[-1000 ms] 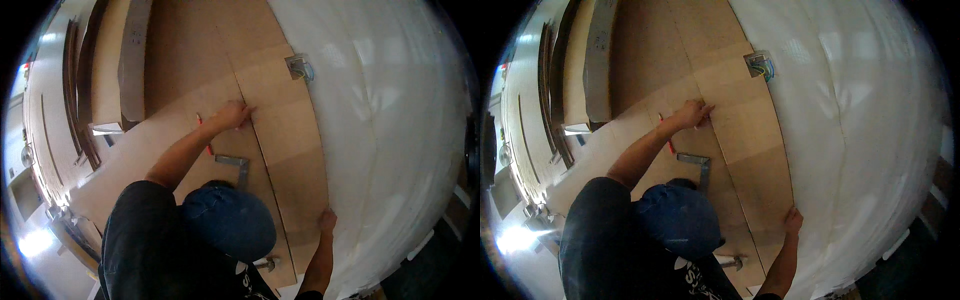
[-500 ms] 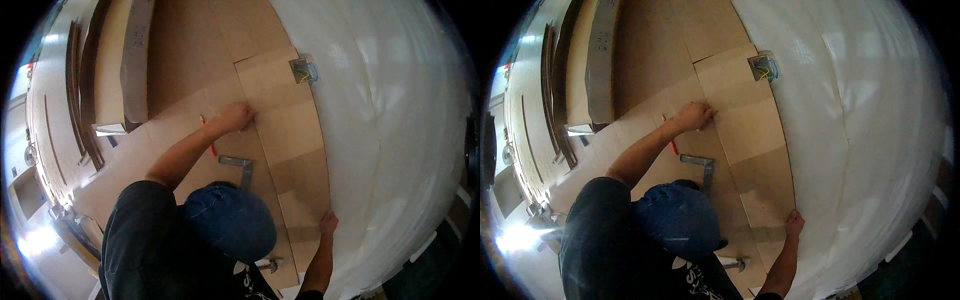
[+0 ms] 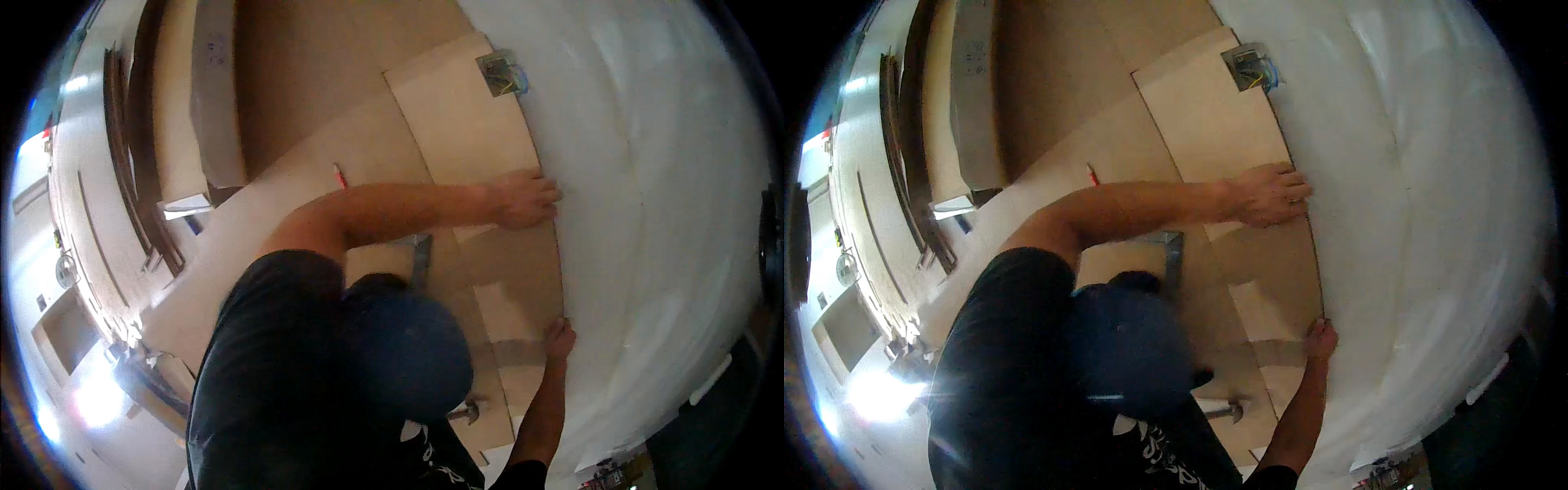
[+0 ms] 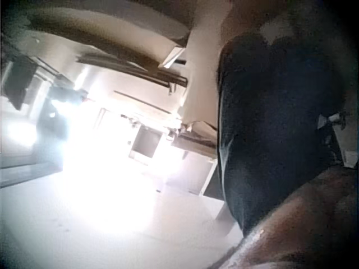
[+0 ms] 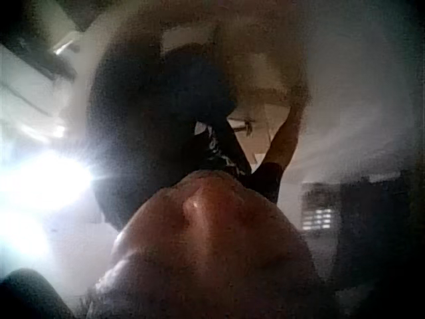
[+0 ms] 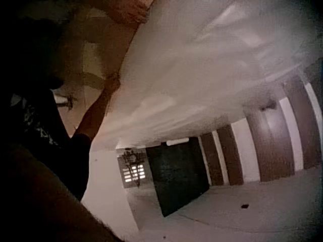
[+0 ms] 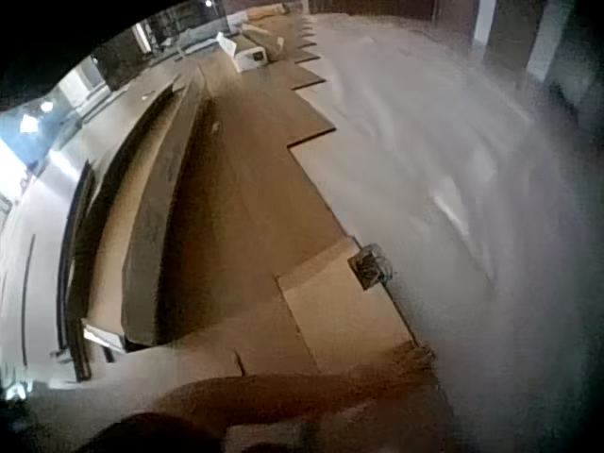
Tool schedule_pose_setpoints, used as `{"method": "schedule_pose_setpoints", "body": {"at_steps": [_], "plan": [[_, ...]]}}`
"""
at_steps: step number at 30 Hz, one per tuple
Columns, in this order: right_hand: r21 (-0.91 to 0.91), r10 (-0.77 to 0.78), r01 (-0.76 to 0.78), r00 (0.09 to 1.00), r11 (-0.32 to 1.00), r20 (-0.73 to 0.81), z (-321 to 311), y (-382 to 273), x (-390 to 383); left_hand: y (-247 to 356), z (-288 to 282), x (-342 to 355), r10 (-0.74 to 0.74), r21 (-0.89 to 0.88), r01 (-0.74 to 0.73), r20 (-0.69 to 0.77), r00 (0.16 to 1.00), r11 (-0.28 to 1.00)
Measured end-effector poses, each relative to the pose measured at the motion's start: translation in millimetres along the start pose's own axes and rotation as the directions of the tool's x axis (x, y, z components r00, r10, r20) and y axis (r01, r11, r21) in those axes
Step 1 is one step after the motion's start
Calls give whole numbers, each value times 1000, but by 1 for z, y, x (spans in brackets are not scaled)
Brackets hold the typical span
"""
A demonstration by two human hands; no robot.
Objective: The person carries a wooden plank to a table saw, makes two perpendicular cuts into one side of the plank to create a rectangular notch, and then places the plank on the floor to measure it against a wall.
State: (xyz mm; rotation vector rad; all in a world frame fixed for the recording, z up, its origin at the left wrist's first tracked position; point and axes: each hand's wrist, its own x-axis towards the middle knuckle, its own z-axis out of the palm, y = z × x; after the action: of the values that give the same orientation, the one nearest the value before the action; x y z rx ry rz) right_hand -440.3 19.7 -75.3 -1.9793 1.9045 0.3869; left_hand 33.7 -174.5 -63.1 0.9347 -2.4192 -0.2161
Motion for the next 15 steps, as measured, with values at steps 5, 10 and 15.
{"method": "schedule_pose_setpoints", "body": {"at_steps": [5, 10, 15], "plan": [[105, 149, -152, 988, 983, 41, 4, -1, -1, -13, 20, 32, -18, -132, 84, 434, 901, 988], [-30, 122, -126, 988, 992, -99, -2, -9, -31, -6, 24, 40, -51, -240, 162, 413, 909, 957], [88, 445, -459, 884, 884, 146, -48, -3, -71, 6, 61, 66, -18, -103, 131, 719, 695, 986]]}}
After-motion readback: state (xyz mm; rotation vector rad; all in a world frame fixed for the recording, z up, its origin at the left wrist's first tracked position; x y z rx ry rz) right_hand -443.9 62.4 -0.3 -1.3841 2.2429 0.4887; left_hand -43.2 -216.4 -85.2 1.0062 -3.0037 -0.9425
